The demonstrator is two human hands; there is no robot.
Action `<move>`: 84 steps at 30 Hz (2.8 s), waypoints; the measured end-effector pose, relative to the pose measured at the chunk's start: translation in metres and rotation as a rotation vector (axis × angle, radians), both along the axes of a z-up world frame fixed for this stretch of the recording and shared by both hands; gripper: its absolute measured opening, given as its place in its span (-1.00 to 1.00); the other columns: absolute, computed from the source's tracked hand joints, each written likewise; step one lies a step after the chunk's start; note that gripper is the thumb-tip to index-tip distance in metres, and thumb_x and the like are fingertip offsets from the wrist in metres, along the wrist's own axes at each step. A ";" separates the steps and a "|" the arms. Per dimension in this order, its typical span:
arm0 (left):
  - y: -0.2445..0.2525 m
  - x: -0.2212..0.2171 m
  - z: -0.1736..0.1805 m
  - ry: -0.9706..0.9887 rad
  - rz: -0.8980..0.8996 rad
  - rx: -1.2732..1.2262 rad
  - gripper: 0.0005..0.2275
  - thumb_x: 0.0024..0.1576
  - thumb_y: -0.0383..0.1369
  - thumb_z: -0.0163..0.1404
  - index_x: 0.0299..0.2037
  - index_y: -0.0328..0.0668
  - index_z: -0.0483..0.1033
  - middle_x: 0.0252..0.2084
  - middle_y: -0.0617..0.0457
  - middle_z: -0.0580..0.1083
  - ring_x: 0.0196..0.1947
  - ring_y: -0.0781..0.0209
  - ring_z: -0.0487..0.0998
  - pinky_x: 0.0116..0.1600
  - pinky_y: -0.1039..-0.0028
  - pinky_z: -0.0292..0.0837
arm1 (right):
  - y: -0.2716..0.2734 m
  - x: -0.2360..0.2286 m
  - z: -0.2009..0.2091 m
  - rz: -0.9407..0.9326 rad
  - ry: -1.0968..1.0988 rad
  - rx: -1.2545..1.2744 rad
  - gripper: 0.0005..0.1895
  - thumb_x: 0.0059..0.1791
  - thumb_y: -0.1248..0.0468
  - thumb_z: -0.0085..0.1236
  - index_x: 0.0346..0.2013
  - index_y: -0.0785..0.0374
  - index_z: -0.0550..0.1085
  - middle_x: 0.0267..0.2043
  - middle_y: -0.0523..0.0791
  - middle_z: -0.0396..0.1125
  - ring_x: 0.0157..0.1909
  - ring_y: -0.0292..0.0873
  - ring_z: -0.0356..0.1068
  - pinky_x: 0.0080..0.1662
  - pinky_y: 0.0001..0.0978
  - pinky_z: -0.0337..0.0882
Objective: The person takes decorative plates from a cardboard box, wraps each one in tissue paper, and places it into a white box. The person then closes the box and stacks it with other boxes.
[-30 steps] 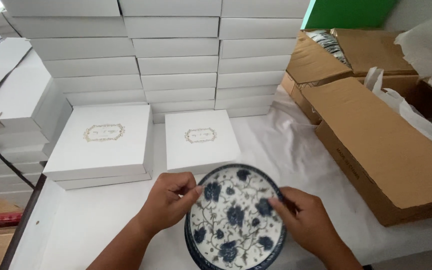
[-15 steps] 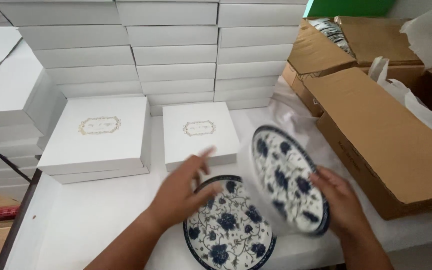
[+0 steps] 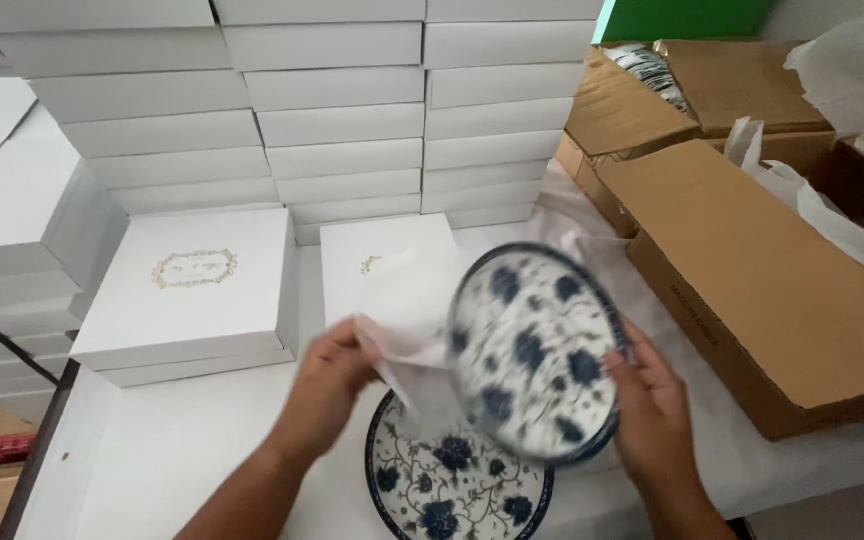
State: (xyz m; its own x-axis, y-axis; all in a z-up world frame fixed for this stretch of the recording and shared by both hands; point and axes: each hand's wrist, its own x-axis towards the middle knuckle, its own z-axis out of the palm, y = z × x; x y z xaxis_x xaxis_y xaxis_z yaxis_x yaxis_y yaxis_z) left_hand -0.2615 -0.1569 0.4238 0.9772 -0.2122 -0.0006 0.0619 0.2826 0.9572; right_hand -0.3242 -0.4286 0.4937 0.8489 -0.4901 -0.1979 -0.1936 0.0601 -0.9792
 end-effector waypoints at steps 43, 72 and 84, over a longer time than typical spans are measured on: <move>-0.011 -0.025 0.056 0.524 0.537 -0.489 -0.56 0.09 -0.44 -0.20 0.20 -0.37 0.43 0.09 -0.24 0.54 -0.02 -0.10 0.55 0.13 0.13 0.47 | -0.010 0.046 -0.042 0.373 0.152 -0.466 -0.30 -0.02 -0.06 -0.02 0.43 -0.06 0.24 0.24 -0.14 0.34 0.21 -0.14 0.39 0.15 -0.20 0.41; -0.010 -0.013 0.033 0.773 0.569 -0.378 -0.57 0.26 -0.25 -0.13 0.36 -0.01 0.32 0.33 0.19 0.46 0.25 0.37 0.47 0.34 0.55 0.40 | -0.278 0.160 0.225 0.170 0.567 -1.629 -0.10 0.12 -0.25 -0.20 0.02 0.66 0.59 0.11 0.47 0.40 0.08 0.47 0.42 0.04 0.19 0.33; 0.033 0.004 -0.108 -0.047 0.668 0.985 -0.48 0.03 -0.19 0.16 0.22 -0.21 0.53 0.24 -0.17 0.50 0.25 -0.18 0.46 0.30 0.21 0.31 | -0.382 0.177 0.173 -0.116 0.772 -1.925 -0.61 -0.04 0.33 -0.06 -0.03 0.24 0.65 0.01 0.17 0.60 -0.01 0.27 0.61 -0.13 0.02 0.58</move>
